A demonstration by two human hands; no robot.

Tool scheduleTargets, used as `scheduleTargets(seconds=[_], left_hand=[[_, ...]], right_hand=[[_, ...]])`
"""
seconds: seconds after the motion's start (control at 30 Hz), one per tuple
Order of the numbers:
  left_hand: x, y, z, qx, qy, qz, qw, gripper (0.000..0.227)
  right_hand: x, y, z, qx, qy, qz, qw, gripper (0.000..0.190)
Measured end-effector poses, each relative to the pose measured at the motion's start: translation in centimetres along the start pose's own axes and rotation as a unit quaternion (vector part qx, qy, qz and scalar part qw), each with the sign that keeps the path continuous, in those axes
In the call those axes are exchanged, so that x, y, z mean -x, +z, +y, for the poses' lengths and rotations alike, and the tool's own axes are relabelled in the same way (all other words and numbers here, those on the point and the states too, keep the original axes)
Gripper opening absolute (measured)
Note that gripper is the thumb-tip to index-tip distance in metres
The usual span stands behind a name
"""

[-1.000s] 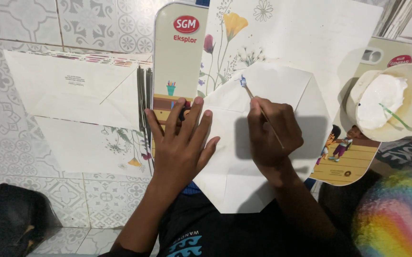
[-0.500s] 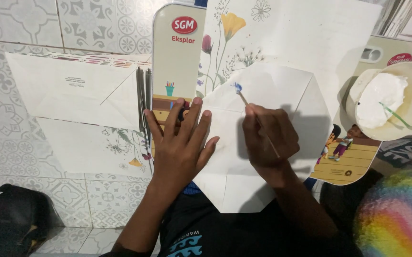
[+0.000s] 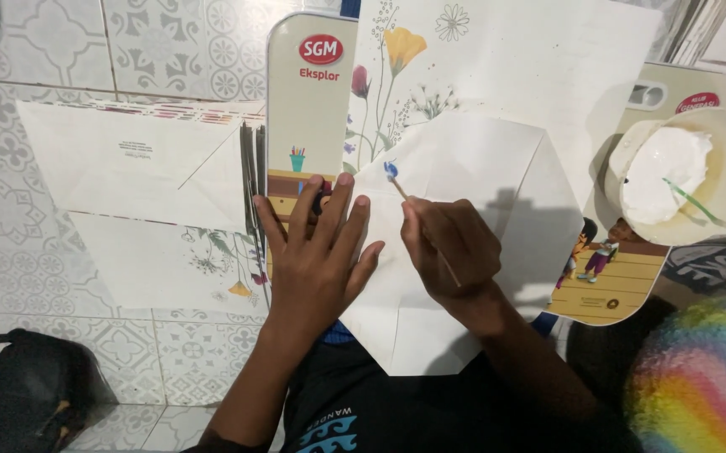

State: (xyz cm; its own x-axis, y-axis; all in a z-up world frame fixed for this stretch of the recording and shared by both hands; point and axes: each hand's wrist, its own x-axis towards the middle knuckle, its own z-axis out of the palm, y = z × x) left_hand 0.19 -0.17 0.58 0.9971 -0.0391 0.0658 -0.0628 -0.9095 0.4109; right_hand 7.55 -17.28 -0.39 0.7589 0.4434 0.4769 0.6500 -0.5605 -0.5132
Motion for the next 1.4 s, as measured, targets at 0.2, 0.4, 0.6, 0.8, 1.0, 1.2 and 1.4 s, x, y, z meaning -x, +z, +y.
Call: scheduleTargets(seconds=[0.2,0.4,0.6,0.8,1.0,1.2,1.4], left_hand=[[0.1,0.2,0.0,-0.018,0.001,-0.009,1.0,0.057],[0.0,0.1,0.2,-0.013,0.003,0.013,1.0,0.053],[0.3,0.5,0.0,-0.038,0.006,-0.007,0.999,0.06],[-0.1,0.1,0.2,-0.033,-0.001,0.0,0.999,0.057],[-0.5,-0.1,0.7,-0.035,-0.012,0.001,0.999,0.054],[-1.0,-0.3,0.9,-0.06,-0.012,0.002,0.998,0.053],[-1.4,-0.7,1.2,-0.037,-0.032,-0.006,0.999,0.048]], right_hand=[[-0.1,-0.1,0.0,-0.017,0.059,-0.007,0.998,0.024],[0.0,-1.0,-0.7,-0.059,0.049,-0.034,0.996,0.028],[1.6,-6.3,1.2,-0.015,0.125,0.073,0.989,0.016],[3.7,-13.8,7.1,-0.211,0.036,0.109,0.971,0.073],[2.6,-16.0,5.3,0.124,0.303,0.205,0.922,0.014],[3.3,-18.3,6.2,0.081,0.29,0.128,0.945,0.017],[5.5,-19.6,8.7,0.116,0.209,0.055,0.969,0.021]])
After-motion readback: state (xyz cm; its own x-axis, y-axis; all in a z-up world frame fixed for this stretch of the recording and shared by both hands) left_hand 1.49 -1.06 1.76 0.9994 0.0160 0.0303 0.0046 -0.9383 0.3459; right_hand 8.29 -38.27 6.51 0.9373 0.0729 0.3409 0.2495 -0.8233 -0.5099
